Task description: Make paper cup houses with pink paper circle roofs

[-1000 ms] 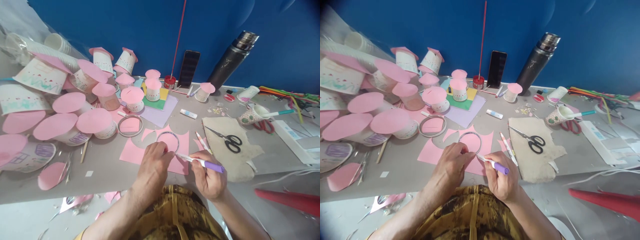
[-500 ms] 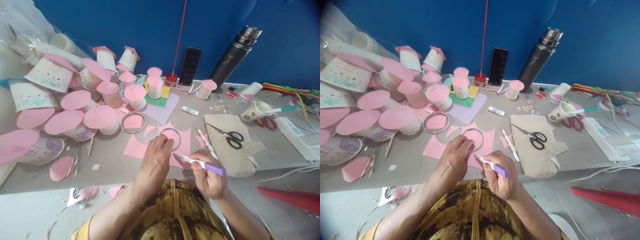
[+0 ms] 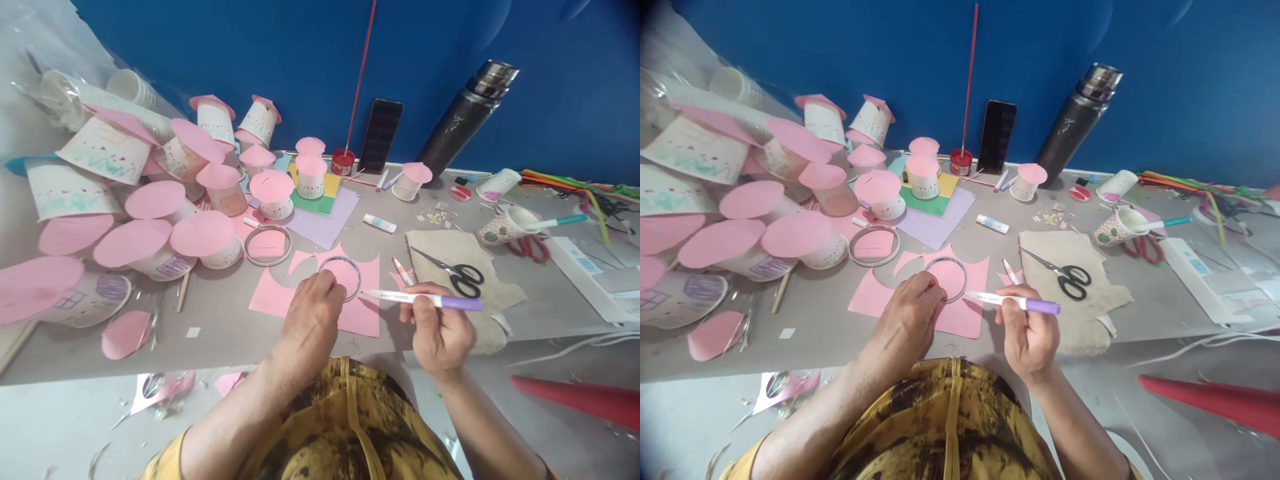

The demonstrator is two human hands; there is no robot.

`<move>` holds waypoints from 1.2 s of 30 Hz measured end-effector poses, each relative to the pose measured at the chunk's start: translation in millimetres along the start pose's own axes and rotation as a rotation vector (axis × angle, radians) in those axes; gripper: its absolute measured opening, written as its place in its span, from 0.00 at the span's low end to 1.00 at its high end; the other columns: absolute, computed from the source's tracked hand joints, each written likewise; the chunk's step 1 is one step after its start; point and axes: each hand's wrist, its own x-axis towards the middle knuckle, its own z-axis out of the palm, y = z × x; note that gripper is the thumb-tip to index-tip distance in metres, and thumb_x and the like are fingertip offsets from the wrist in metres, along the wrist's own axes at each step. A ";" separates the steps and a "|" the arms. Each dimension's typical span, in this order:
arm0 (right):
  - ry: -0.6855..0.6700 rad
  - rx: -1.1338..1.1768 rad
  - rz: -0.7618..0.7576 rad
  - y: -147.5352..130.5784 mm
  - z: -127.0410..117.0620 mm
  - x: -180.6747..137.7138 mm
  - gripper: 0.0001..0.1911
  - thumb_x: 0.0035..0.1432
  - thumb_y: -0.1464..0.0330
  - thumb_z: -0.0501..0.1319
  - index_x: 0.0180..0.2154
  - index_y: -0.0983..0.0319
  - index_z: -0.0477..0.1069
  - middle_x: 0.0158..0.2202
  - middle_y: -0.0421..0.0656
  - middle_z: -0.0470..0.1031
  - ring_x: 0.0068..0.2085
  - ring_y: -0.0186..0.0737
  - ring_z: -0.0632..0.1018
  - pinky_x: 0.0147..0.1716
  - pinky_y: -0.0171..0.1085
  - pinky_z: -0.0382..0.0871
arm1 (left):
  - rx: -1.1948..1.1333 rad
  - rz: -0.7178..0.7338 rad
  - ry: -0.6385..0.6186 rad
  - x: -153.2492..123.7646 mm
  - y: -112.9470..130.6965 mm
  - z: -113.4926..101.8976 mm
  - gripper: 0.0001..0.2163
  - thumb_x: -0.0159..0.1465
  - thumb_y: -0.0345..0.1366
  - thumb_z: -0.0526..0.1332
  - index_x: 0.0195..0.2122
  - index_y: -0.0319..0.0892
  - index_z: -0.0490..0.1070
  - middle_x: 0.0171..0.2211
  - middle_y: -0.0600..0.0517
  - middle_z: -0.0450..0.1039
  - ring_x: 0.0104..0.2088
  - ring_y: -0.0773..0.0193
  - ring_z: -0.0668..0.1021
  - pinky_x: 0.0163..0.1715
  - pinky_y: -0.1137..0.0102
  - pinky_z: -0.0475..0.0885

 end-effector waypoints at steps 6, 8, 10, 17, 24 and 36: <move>0.081 0.222 0.328 2.3 -2.4 -5.0 0.13 0.72 0.61 0.58 0.40 0.62 0.75 0.23 0.38 0.74 0.21 0.34 0.75 0.20 0.33 0.68 | -0.014 -0.031 0.003 1.3 -0.9 1.8 0.12 0.63 0.19 0.53 0.31 0.40 0.71 0.35 0.46 0.69 0.34 0.58 0.70 0.36 0.62 0.69; 0.096 0.325 0.414 3.4 -3.1 -3.7 0.14 0.71 0.59 0.59 0.40 0.62 0.75 0.23 0.38 0.73 0.20 0.33 0.73 0.19 0.33 0.67 | -0.024 -0.041 -0.002 1.6 -1.4 1.7 0.12 0.64 0.19 0.53 0.31 0.40 0.72 0.34 0.46 0.70 0.34 0.58 0.71 0.36 0.62 0.69; 0.134 0.399 0.481 5.4 -3.8 -1.7 0.14 0.71 0.58 0.60 0.39 0.62 0.75 0.22 0.37 0.73 0.20 0.32 0.72 0.18 0.32 0.64 | -0.037 -0.037 0.002 1.4 -1.7 1.9 0.12 0.64 0.20 0.54 0.32 0.40 0.73 0.34 0.46 0.71 0.35 0.58 0.72 0.36 0.63 0.70; 0.094 0.455 0.414 1.2 -8.7 -7.3 0.13 0.74 0.61 0.55 0.47 0.61 0.73 0.27 0.41 0.79 0.21 0.35 0.78 0.19 0.34 0.72 | -0.068 -0.007 0.080 0.3 -0.1 1.8 0.12 0.64 0.19 0.54 0.35 0.39 0.75 0.36 0.45 0.74 0.36 0.57 0.75 0.36 0.63 0.74; -0.075 0.015 -0.239 -14.8 -6.6 -32.1 0.23 0.69 0.79 0.56 0.61 0.59 0.67 0.38 0.46 0.85 0.38 0.44 0.86 0.34 0.43 0.84 | -0.310 0.003 0.207 1.4 -8.7 -20.5 0.14 0.65 0.20 0.53 0.42 0.40 0.76 0.41 0.45 0.79 0.41 0.60 0.81 0.40 0.66 0.79; -0.462 0.009 -0.411 -10.1 4.9 -39.3 0.26 0.66 0.75 0.52 0.65 0.63 0.60 0.52 0.54 0.81 0.49 0.49 0.83 0.60 0.60 0.69 | 0.051 0.231 -0.350 49.1 -37.5 -67.0 0.26 0.63 0.19 0.53 0.60 0.45 0.70 0.67 0.46 0.69 0.71 0.54 0.62 0.67 0.51 0.61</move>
